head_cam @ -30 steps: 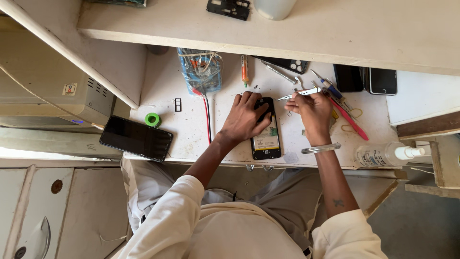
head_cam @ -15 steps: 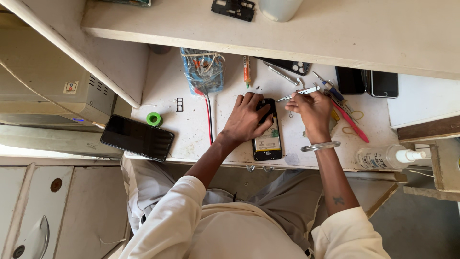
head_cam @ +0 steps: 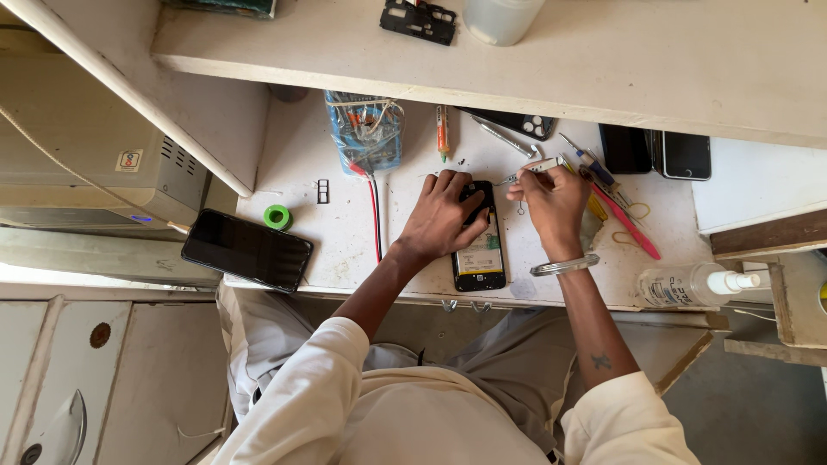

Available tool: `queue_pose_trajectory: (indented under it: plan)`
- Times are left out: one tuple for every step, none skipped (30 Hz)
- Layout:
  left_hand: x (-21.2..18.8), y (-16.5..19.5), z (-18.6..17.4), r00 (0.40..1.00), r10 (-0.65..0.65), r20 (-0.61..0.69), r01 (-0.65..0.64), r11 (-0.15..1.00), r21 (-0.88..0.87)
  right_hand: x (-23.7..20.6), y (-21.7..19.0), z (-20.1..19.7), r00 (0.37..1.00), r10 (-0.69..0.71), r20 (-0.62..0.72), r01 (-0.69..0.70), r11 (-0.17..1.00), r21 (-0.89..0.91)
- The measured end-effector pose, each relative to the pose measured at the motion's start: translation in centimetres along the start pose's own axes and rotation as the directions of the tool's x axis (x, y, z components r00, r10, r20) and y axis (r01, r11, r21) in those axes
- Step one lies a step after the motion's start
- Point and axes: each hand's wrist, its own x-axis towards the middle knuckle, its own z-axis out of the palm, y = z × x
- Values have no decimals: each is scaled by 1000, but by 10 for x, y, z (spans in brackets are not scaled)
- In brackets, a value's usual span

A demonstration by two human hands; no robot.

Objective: The person works on a disassembled smartphone at a repair workbench, holding the phone steady with one hand while using a screwdriver and small pry tools with the other to work around the camera module and internal components. They reposition the phone and pick up different tools as they continue the repair.

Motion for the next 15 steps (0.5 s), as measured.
queue_pose_trajectory:
  plan:
    - [0,2,1,1000,2,-1,-2,1000,-2,-2,1,-2,1000,3,-8,-3,1000,22]
    - [1,3,4,1000,1,-2,-1,1000,-3,-4,3,-5,1000,13,-15,-12,999,52]
    - [1,4,6,1000,0,-4,0,1000,-5,-6,5,-7,1000,23,-21,-21,997,81]
    - [0,6,8,1000,1,1,-1,1000,-1,-9,7,-10,999,32,-27,-29,994,110]
    - [0,7,8,1000,2,6,-2,1000,2,-12,8,-11,999,40,-23,-36,991,130]
    - [-1,8,10,1000,0,12,0,1000,5,-14,10,-13,999,49,-17,-46,988,149]
    - [-2,9,10,1000,1,11,-1,1000,4,-17,11,-14,998,57,-12,-55,984,168]
    - [-3,9,10,1000,2,9,-2,1000,4,-19,11,-14,998,58,-16,-55,985,165]
    - [-5,11,9,1000,4,7,-4,1000,3,-22,12,-15,998,59,-22,-55,985,163]
    - [-6,10,8,1000,5,8,-5,1000,3,-24,12,-15,998,61,-28,-56,985,160]
    - [-8,10,7,1000,5,8,-5,1000,5,-27,12,-15,998,50,-25,-45,985,166]
    - [-9,11,7,1000,3,8,-3,1000,8,-29,11,-15,999,39,-20,-35,984,173]
    - [-8,12,8,1000,-1,18,1,1000,4,-30,11,-16,999,29,-17,-26,983,180]
    - [-8,12,8,1000,-5,29,5,1000,0,-32,10,-16,1000,16,-15,-13,987,161]
    - [-8,13,10,999,-11,39,11,1000,-2,-34,10,-17,1000,2,-10,0,990,142]
